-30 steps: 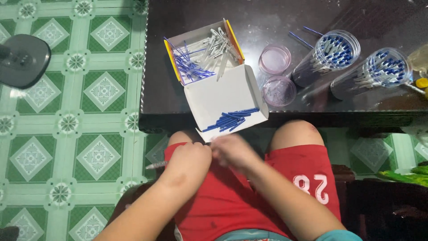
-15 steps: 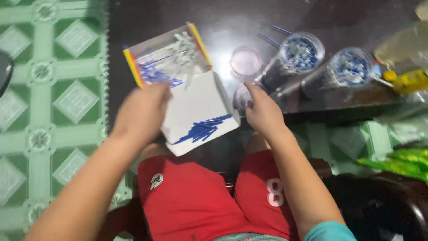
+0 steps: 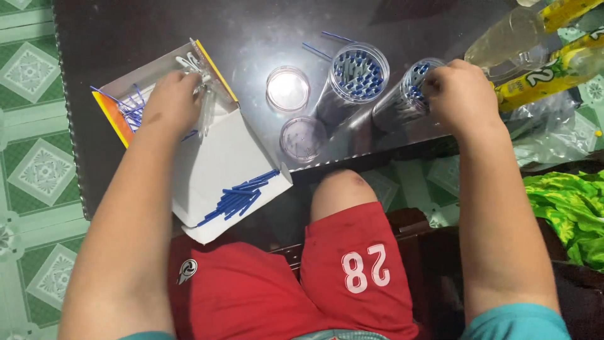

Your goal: Assembling pens by manually joining bodies and caps from a storage box.

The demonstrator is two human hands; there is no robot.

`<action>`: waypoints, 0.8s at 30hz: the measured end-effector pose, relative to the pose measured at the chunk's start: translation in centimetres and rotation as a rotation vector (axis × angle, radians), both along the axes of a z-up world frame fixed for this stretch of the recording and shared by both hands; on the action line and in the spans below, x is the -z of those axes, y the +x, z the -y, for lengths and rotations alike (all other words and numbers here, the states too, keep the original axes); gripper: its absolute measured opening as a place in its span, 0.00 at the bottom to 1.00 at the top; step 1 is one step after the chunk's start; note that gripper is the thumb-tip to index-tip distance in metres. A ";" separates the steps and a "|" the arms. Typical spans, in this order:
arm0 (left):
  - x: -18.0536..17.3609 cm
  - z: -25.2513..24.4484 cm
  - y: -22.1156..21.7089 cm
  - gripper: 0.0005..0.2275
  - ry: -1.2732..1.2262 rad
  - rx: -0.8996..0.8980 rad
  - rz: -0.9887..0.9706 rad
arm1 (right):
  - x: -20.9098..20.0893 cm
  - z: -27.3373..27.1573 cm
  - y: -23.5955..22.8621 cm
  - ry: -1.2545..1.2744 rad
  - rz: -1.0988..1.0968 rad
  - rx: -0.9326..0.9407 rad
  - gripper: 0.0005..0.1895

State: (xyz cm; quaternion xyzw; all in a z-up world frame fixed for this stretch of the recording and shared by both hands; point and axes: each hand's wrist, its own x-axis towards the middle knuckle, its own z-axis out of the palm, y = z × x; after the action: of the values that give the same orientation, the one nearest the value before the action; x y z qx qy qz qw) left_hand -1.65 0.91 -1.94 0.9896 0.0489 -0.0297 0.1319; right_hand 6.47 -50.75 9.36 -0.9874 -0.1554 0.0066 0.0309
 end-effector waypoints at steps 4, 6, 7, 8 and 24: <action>-2.2 0.1 -3.5 0.19 -0.115 0.019 0.091 | 0.9 0.6 0.7 -0.085 0.107 -0.160 0.08; -3.2 0.5 -6.3 0.18 -0.096 0.025 0.187 | 0.3 0.9 0.6 -0.101 0.117 -0.251 0.06; -3.8 0.9 -7.8 0.19 -0.081 0.103 0.207 | -0.1 1.3 0.6 -0.080 0.224 -0.306 0.06; -4.3 1.4 -9.2 0.21 -0.069 0.184 0.223 | -0.5 1.8 0.4 -0.059 0.327 -0.355 0.08; -14.9 11.8 -30.9 0.18 -0.577 0.158 -0.160 | 2.5 -22.2 -28.1 1.122 -0.253 -1.123 0.18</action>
State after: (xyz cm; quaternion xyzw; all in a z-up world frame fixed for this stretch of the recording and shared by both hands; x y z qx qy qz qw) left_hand -32.57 -10.84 12.98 0.9065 -0.0282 -0.1304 0.4007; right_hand -21.66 -28.54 6.90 -0.5906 -0.6043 0.0538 0.5320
